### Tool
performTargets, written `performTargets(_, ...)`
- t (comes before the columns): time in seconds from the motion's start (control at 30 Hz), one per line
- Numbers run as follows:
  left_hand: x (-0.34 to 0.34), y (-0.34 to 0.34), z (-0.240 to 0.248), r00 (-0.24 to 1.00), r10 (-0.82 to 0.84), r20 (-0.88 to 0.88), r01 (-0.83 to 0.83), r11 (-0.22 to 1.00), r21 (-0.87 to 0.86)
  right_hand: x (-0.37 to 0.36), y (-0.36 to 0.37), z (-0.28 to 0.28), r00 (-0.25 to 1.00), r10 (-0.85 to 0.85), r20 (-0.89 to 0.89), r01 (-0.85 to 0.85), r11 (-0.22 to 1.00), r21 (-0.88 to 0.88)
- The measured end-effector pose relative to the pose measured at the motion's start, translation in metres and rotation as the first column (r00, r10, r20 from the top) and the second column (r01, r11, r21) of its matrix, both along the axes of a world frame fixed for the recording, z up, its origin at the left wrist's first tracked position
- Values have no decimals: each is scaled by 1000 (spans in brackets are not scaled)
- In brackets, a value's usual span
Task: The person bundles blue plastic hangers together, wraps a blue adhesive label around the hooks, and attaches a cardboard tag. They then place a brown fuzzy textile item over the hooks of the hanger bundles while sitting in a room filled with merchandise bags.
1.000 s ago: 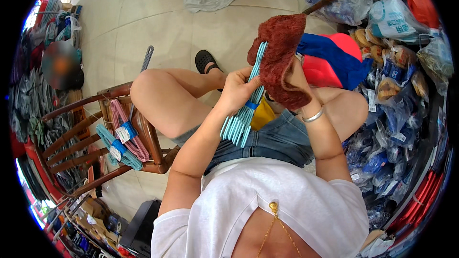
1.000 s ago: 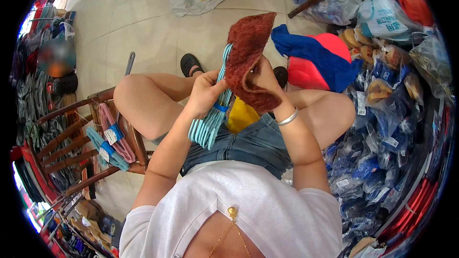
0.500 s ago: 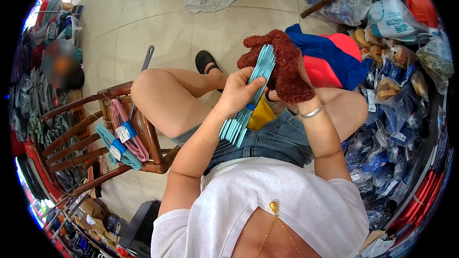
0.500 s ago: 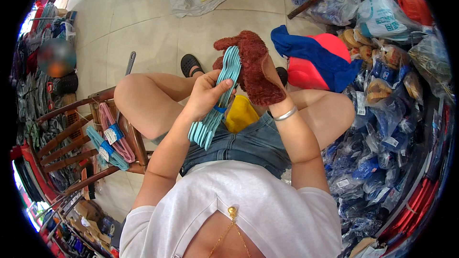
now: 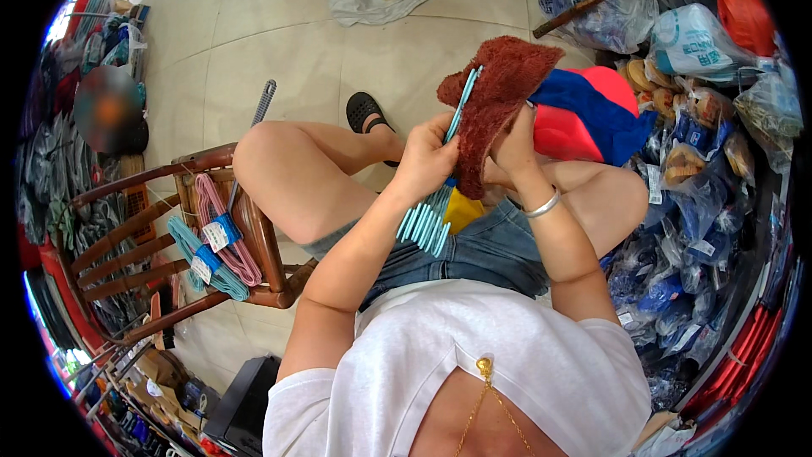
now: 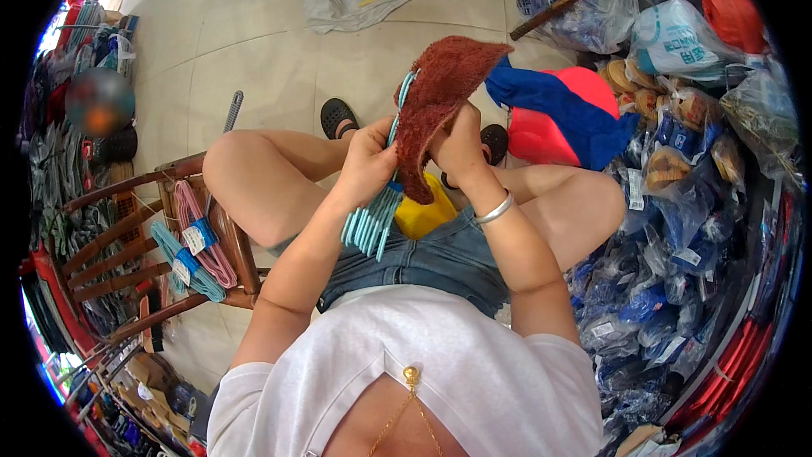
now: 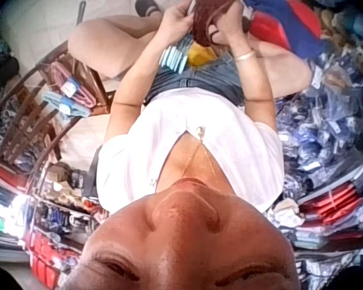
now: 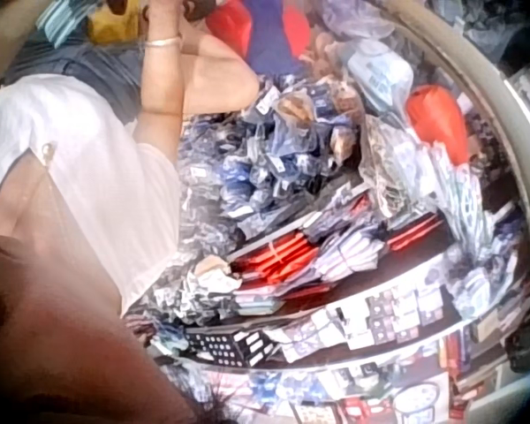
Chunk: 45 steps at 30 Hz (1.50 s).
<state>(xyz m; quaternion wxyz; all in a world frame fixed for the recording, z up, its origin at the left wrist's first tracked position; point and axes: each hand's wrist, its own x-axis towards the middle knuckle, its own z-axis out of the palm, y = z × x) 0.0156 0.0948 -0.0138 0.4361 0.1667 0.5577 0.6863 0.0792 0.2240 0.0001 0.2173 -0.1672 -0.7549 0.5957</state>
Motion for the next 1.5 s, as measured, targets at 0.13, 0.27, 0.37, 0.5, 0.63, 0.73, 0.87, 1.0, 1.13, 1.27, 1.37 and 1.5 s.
performTargets(0.13,-3,0,-2,1000,-22,-12,22,1000,5,-11,-4,-15,992,-60,-113,47,992,-115)
performTargets(0.27,6,-1,1,996,68,-63,-67,998,12,-13,-7,-12,983,-156,-97,132,967,-218)
performTargets(0.37,7,-6,-4,998,13,-67,-15,999,-38,-18,0,-14,984,-130,-124,58,884,-464)
performTargets(0.5,4,-6,6,998,19,53,-15,998,-61,-26,9,-5,989,58,-137,-146,546,-825)
performTargets(0.63,1,-6,10,976,35,213,-29,999,-28,-12,6,8,979,31,-201,-203,249,-947)
performTargets(0.73,-2,-8,10,965,30,260,-19,999,-48,-5,10,-5,964,107,-243,-262,222,-939)
performTargets(0.87,-3,-5,9,957,37,286,-31,999,-24,12,10,-37,990,115,-77,-124,496,-859)
performTargets(1.0,-1,-6,4,989,0,149,-1,1000,2,1,-2,-16,990,137,28,-123,949,-289)
performTargets(1.13,-7,-8,7,996,-81,23,79,994,77,1,-6,-3,999,-21,-30,21,1000,-21)
performTargets(1.27,-8,-8,17,992,-80,95,81,997,-5,-10,-7,-5,975,-116,-190,73,973,-218)
performTargets(1.37,-4,-6,15,992,-62,109,59,998,36,-10,10,-30,979,-110,-172,11,870,-493)
performTargets(1.5,-4,-5,5,999,-48,2,48,999,0,-9,24,-31,991,-11,-131,-75,770,-634)
